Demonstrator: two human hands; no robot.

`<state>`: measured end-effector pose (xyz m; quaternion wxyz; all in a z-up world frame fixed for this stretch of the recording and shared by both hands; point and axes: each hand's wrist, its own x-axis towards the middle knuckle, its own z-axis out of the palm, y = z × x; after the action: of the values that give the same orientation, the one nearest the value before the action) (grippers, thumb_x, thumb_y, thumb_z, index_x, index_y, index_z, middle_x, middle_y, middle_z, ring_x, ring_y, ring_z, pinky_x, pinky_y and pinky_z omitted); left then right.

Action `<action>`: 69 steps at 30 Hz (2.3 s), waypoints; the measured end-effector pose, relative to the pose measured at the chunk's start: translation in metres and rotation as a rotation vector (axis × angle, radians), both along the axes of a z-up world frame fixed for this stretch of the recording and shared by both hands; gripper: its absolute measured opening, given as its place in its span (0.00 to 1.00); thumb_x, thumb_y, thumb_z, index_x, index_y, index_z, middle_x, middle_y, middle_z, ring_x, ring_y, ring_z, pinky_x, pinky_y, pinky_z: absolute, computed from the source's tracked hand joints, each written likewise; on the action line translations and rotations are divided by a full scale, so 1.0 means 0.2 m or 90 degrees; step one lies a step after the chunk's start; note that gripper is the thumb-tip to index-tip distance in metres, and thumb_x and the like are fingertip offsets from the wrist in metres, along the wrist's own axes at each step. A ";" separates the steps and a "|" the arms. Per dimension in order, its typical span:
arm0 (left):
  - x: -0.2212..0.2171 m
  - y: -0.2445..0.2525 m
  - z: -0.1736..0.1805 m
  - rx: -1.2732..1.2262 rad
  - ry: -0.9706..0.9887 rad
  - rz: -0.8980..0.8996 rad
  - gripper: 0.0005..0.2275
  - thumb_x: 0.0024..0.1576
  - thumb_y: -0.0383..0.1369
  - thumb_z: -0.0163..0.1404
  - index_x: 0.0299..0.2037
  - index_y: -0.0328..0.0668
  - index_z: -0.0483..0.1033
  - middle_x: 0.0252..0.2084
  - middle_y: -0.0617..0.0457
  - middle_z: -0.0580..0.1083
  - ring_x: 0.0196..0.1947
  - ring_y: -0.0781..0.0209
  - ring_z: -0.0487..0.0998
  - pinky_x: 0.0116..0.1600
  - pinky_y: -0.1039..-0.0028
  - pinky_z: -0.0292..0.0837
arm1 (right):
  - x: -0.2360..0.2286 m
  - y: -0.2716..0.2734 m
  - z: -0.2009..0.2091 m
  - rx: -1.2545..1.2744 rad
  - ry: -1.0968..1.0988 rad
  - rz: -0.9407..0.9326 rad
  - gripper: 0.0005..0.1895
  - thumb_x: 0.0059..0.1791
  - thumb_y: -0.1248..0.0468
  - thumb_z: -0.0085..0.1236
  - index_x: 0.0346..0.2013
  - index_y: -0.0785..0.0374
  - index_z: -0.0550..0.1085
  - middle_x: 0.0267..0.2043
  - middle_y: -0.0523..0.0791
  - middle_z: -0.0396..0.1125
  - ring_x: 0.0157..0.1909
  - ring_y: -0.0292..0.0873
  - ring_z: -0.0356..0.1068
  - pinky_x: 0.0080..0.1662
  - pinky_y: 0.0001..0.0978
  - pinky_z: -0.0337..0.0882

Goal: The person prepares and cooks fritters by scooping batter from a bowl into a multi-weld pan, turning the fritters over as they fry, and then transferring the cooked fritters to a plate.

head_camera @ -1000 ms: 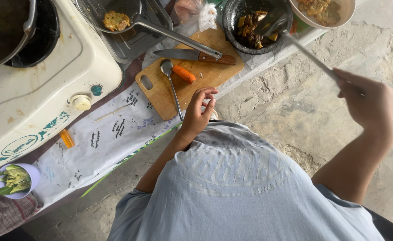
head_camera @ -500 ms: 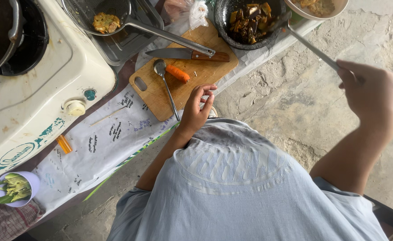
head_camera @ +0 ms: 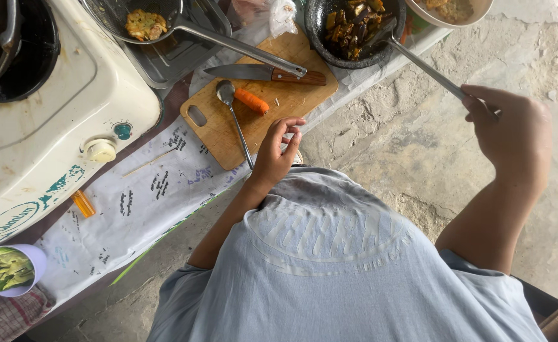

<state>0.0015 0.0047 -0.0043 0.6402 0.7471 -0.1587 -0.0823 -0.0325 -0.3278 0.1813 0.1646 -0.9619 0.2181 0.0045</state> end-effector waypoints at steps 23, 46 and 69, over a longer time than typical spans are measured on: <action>0.01 0.03 -0.01 0.014 0.011 -0.009 0.10 0.66 0.30 0.48 0.56 0.43 0.72 0.58 0.56 0.74 0.51 0.66 0.76 0.52 0.74 0.72 | -0.08 -0.03 -0.09 0.063 -0.017 0.023 0.11 0.59 0.62 0.60 0.56 0.49 0.81 0.36 0.43 0.75 0.31 0.32 0.71 0.32 0.25 0.67; 0.51 -0.20 -0.02 -0.200 0.104 -0.077 0.11 0.67 0.33 0.45 0.58 0.40 0.69 0.53 0.55 0.73 0.51 0.68 0.75 0.57 0.75 0.75 | 0.05 -0.07 -0.96 0.598 -0.178 -0.049 0.09 0.63 0.63 0.44 0.49 0.63 0.73 0.21 0.36 0.56 0.20 0.29 0.51 0.23 0.21 0.51; 1.62 -0.83 -0.62 0.095 0.391 0.255 0.27 0.58 0.40 0.46 0.63 0.25 0.68 0.61 0.31 0.73 0.60 0.45 0.76 0.63 0.61 0.71 | 0.63 -0.08 -1.44 0.560 -0.356 0.033 0.12 0.63 0.59 0.34 0.48 0.67 0.60 0.58 0.52 0.63 0.55 0.46 0.75 0.51 0.37 0.79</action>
<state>0.3247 -0.1612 -0.1278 0.6053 0.7483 0.1967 -0.1868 0.0943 -0.3438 -0.1066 0.6047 -0.7714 0.1195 -0.1577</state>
